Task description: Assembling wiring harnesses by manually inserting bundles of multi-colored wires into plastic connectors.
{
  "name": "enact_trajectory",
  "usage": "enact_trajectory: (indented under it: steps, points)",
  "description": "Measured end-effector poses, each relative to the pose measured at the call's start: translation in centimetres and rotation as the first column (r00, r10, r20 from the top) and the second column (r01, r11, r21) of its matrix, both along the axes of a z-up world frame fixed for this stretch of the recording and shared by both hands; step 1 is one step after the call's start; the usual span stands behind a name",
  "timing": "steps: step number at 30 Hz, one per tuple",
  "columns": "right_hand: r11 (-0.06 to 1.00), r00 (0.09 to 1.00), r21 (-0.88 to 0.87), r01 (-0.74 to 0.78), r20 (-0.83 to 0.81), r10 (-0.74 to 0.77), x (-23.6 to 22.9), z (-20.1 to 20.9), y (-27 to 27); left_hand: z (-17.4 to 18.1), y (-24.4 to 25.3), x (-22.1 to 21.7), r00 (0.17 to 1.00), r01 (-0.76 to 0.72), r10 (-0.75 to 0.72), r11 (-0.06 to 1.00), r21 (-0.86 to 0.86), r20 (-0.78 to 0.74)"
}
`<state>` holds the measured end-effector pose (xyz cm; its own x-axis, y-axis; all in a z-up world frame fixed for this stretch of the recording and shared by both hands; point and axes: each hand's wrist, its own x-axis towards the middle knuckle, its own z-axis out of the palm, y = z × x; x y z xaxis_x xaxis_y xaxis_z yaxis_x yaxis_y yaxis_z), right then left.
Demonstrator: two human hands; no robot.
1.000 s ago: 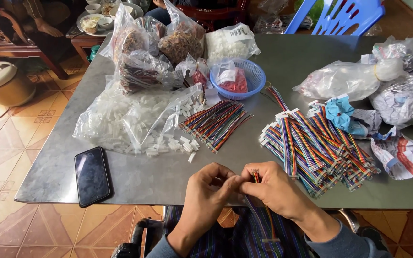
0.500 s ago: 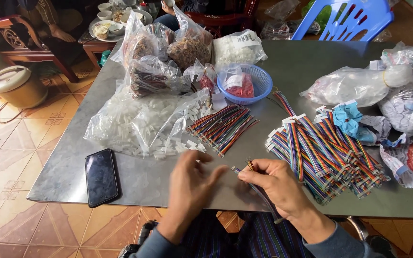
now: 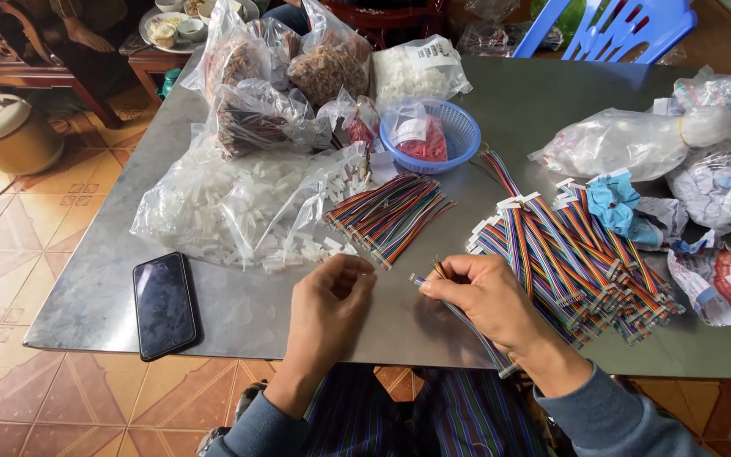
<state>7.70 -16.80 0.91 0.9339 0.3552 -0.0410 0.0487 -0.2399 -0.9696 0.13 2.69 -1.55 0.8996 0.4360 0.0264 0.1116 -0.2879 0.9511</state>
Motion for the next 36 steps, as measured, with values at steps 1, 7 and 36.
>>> enact_trajectory:
  steps: [1, 7, 36]
  points:
    - [1.0, 1.0, -0.001, 0.0, -0.001, 0.0, -0.1, 0.1, 0.1, -0.3, 0.0, 0.3, 1.0, 0.0, 0.0, 1.0, -0.001, -0.001]
    - [1.0, 1.0, -0.02, -0.013, 0.009, 0.013, -0.7, 1.2, 0.5, -0.8, -0.4, 0.7, 0.988, 0.145, -0.149, 0.845, -0.515, 0.035]
    - [0.98, 0.985, -0.164, -0.113, 0.114, 0.133, -1.3, 3.1, 0.5, -1.4, -2.5, 0.8, 0.959, 0.27, -0.094, 0.592, -0.76, 0.267]
